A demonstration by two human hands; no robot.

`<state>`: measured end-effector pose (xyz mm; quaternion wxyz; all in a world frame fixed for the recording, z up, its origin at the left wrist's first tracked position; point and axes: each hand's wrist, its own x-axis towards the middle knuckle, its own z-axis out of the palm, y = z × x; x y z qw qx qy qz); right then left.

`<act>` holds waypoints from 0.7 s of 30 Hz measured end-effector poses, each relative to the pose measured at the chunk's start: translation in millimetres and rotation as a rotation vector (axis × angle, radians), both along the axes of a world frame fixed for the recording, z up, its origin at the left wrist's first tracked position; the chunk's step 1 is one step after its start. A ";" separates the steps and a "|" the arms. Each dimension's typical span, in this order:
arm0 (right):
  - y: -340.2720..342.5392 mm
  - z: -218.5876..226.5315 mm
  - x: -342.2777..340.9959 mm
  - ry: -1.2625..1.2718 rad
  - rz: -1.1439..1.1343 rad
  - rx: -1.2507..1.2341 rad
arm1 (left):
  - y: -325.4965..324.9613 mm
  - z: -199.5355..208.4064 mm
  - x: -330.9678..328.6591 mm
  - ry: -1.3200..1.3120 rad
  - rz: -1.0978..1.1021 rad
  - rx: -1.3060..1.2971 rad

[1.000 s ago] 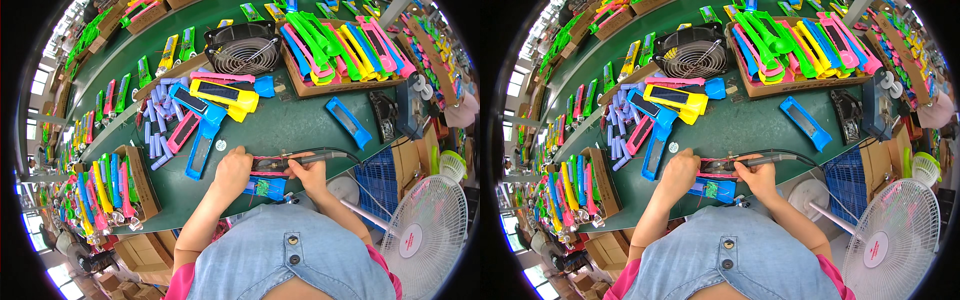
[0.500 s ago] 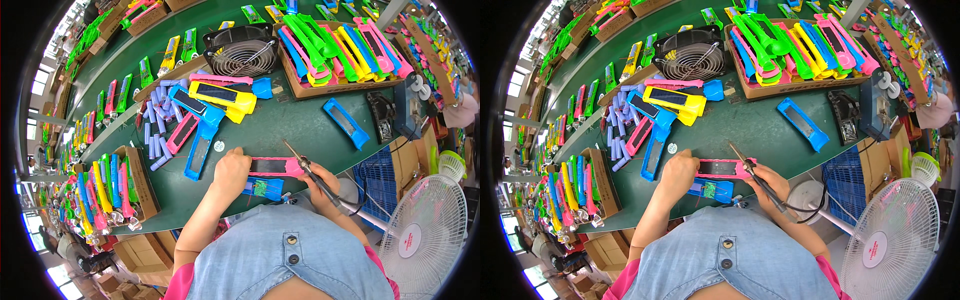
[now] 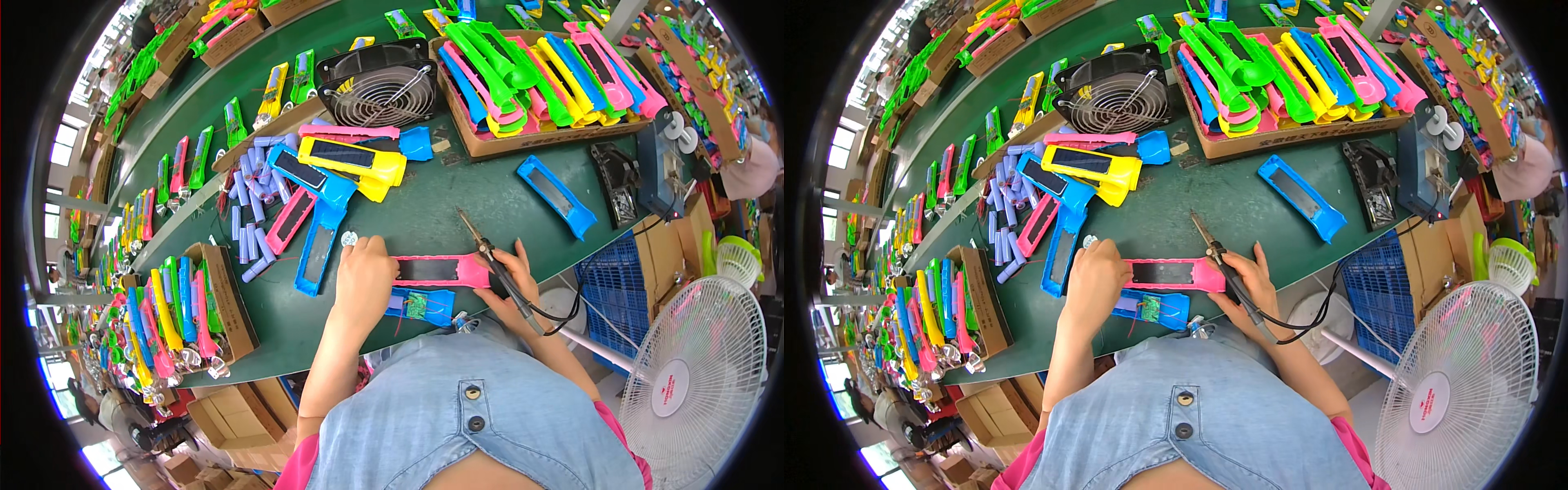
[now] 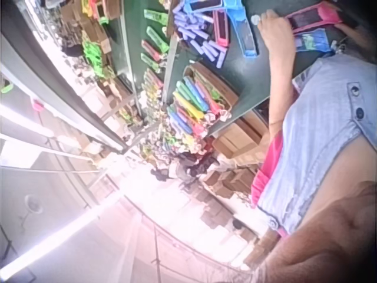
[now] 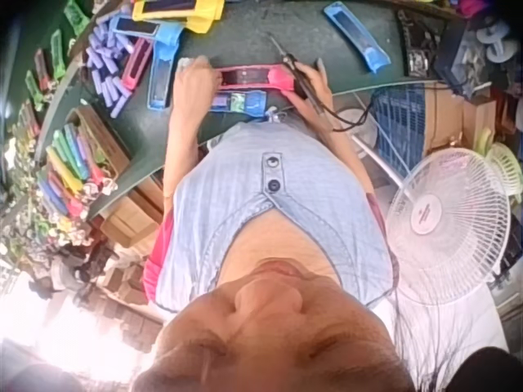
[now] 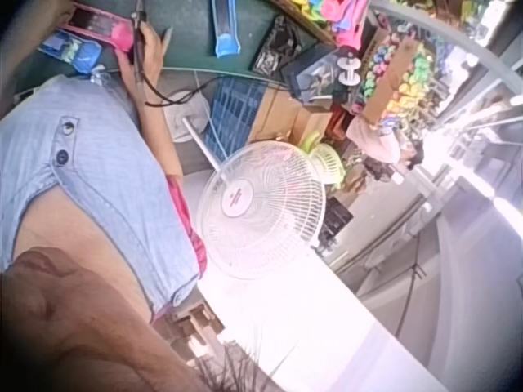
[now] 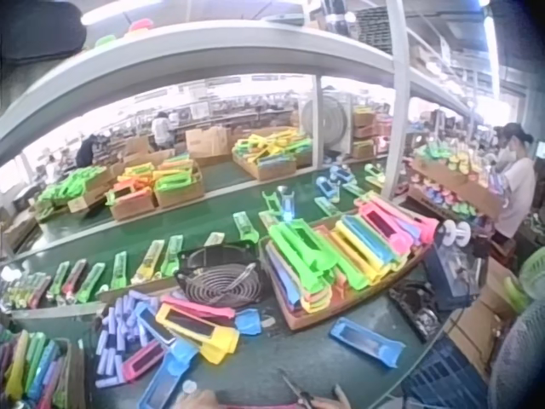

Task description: The person solders electronic components inside flashlight casings using a soldering iron, fits the plastic casing halves together by hand, and places the assembled flashlights into cardboard trays and onto the workbench.

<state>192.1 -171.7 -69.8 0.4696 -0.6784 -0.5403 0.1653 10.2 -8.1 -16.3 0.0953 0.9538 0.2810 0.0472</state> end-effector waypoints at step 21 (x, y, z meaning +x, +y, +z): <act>25.8 4.0 0.3 0.035 0.303 0.103 | -43.4 -20.7 11.3 -0.403 0.035 -0.086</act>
